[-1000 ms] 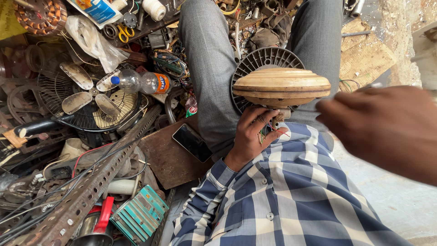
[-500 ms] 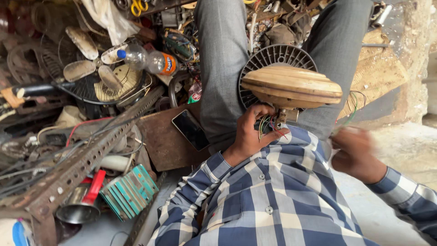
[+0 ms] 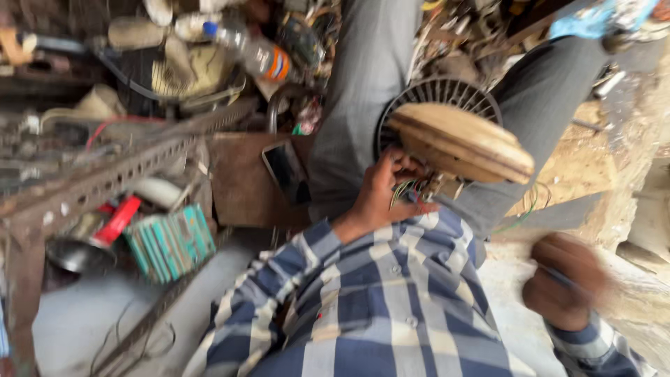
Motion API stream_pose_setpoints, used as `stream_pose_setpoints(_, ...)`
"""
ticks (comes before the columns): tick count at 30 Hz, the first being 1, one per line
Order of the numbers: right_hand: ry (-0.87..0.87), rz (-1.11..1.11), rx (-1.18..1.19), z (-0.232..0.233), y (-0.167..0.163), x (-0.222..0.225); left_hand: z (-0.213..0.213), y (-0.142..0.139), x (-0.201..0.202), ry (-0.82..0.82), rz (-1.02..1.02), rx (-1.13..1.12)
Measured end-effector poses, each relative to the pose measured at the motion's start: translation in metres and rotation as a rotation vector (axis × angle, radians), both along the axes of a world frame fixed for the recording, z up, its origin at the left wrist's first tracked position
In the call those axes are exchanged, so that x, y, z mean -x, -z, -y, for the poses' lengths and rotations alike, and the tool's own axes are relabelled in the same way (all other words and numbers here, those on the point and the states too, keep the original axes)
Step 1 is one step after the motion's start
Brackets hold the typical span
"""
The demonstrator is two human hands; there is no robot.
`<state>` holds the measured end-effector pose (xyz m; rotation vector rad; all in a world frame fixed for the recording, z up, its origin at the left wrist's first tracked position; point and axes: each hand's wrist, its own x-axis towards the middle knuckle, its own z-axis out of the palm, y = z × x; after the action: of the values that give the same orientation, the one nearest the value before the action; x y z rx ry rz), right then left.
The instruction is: The person repairs a ceiling fan motor by connecting wires to a small white component and securing it with a screwdriver. They manipulate the motor housing and wires throughout the process.
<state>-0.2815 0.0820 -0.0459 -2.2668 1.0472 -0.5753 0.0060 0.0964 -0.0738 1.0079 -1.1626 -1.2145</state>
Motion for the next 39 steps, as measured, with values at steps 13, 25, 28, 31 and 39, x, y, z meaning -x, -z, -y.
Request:
stream_pose_setpoints(13,-0.009,-0.007,-0.106,-0.019,-0.001,-0.01,0.003,0.026,0.003,0.096,-0.232,-0.097)
stream_pose_setpoints(25,0.033,0.019,-0.023,-0.023,0.016,-0.012,0.006,0.029,0.004,0.12,-0.359,-0.143)
stream_pose_setpoints(28,-0.005,0.172,0.177,-0.012,0.015,-0.015,0.01,0.025,0.0,0.109,-0.3,-0.102)
stream_pose_setpoints(31,0.38,0.498,0.164,0.013,0.004,-0.003,0.006,0.015,0.002,0.057,-0.178,-0.128)
stream_pose_setpoints(39,0.725,0.873,-0.402,0.276,0.086,-0.011,0.018,-0.017,-0.01,0.001,0.313,-0.103)
